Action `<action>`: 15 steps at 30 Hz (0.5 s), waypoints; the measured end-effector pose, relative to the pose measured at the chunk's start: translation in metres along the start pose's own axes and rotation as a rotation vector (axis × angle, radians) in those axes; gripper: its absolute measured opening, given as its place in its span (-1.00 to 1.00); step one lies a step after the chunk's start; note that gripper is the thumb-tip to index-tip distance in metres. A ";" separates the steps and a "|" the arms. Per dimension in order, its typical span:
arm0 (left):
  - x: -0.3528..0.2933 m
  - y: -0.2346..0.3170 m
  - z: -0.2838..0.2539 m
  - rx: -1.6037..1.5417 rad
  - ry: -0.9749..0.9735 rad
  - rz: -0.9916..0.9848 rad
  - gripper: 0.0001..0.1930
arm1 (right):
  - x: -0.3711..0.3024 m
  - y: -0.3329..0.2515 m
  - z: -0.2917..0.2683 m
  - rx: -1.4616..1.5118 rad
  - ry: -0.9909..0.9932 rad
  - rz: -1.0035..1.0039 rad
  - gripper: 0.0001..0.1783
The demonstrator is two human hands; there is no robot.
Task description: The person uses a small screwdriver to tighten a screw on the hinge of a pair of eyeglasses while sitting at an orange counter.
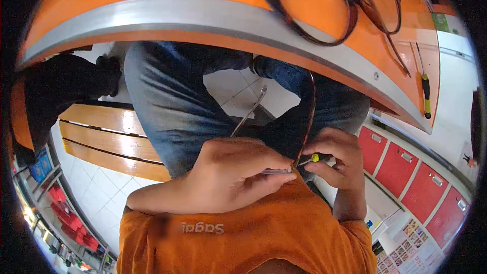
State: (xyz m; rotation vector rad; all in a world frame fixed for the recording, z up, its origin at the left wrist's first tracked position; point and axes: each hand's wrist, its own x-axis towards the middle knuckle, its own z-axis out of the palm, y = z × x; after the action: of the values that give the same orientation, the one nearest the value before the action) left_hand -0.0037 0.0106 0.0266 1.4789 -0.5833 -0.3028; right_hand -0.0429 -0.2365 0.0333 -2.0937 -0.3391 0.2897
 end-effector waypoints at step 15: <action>-0.006 0.006 -0.007 0.025 -0.068 0.010 -0.82 | -0.015 0.010 0.014 0.065 0.075 -0.063 -0.69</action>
State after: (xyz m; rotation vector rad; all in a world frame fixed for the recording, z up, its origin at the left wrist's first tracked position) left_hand -0.0060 0.0201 0.0314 1.4936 -0.6507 -0.3397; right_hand -0.0603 -0.2357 0.0184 -2.0199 -0.3461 0.1822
